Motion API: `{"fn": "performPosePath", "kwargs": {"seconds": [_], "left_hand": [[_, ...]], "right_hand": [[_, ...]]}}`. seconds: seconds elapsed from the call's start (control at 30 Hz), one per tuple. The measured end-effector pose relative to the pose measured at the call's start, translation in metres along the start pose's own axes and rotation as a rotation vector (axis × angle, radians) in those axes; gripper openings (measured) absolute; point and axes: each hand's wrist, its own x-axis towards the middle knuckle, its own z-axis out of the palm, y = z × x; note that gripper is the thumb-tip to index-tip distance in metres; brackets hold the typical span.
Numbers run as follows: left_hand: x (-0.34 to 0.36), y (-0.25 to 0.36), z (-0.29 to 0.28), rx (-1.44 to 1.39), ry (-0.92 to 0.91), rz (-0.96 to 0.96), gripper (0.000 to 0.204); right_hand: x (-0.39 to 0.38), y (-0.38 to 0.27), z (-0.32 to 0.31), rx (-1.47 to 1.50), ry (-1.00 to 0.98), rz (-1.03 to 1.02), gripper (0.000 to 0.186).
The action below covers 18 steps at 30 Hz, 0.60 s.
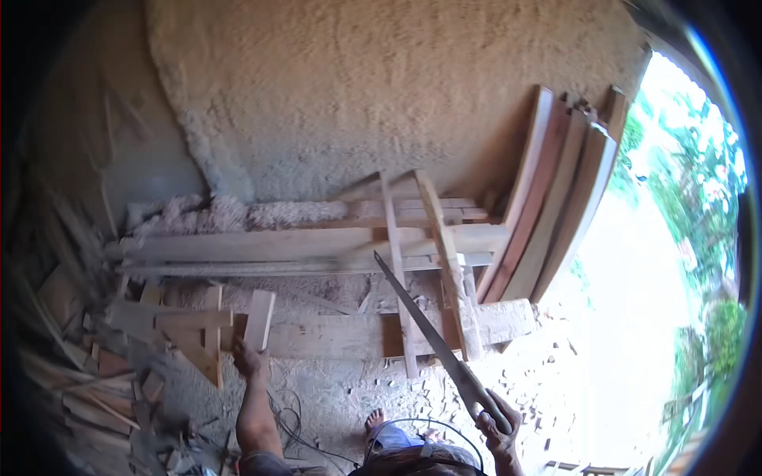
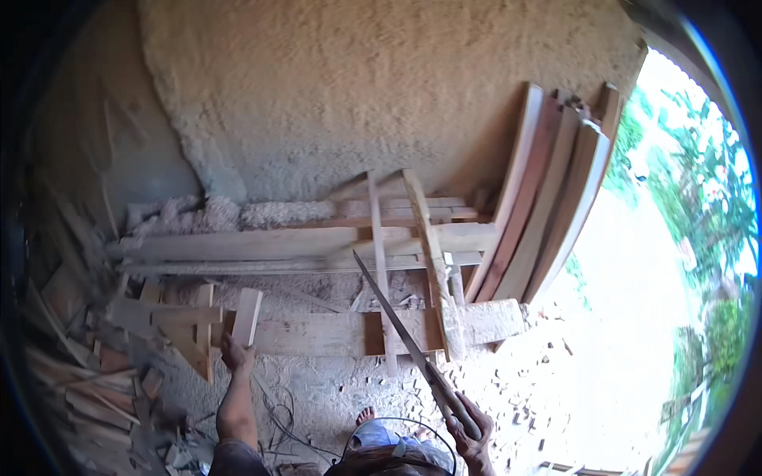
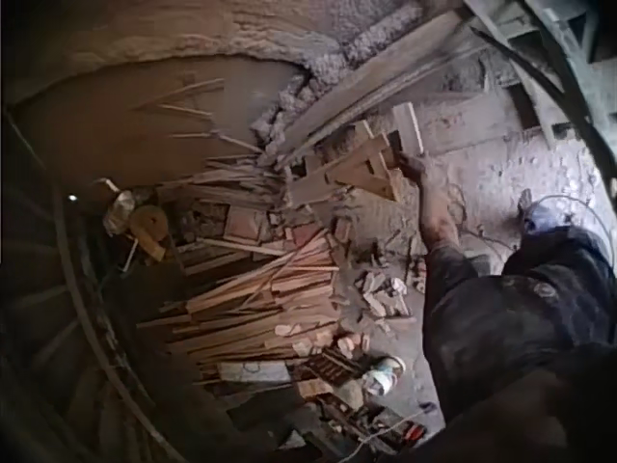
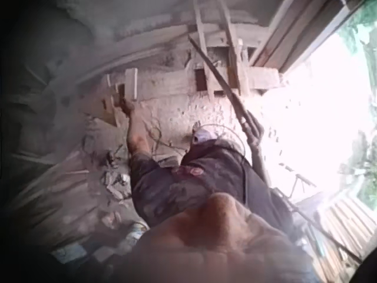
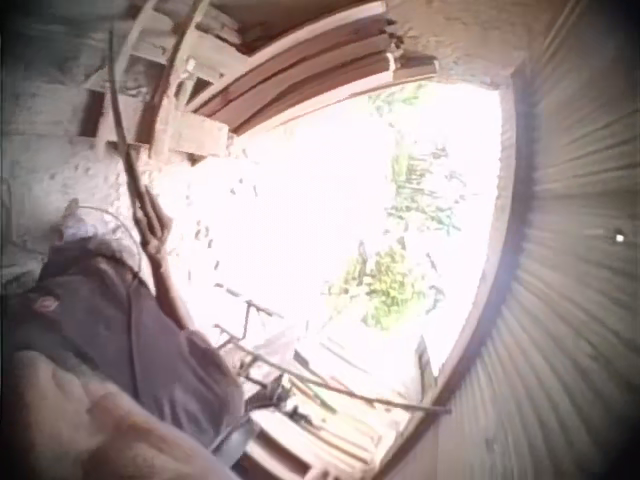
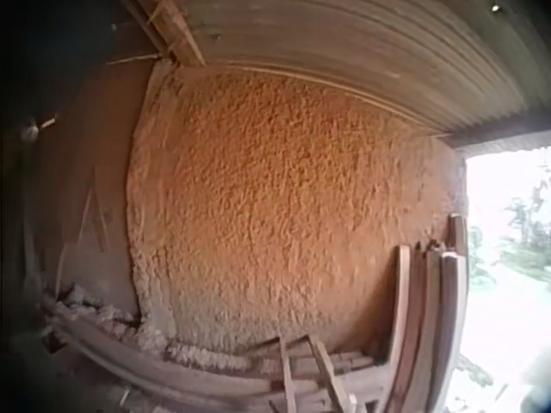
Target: The person uses a handsaw to cut a small wooden plank while holding it against a workbench by hand and with their foot.
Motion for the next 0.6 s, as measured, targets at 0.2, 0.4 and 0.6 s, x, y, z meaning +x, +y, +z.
{"fn": "performPosePath", "kwargs": {"seconds": [0.2, 0.4, 0.6], "left_hand": [[-0.009, 0.036, -0.049, -0.810, -0.430, -0.029, 0.067], [-0.080, 0.136, -0.040, -0.796, -0.482, 0.396, 0.078], [-0.101, 0.260, -0.015, -0.777, -0.779, 0.773, 0.091]], "right_hand": [[-0.005, 0.001, -0.004, 0.174, 0.120, 0.039, 0.059], [-0.007, 0.010, -0.031, 0.228, 0.281, 0.082, 0.058], [0.005, 0.029, -0.049, 0.309, 0.380, 0.070, 0.055]]}}
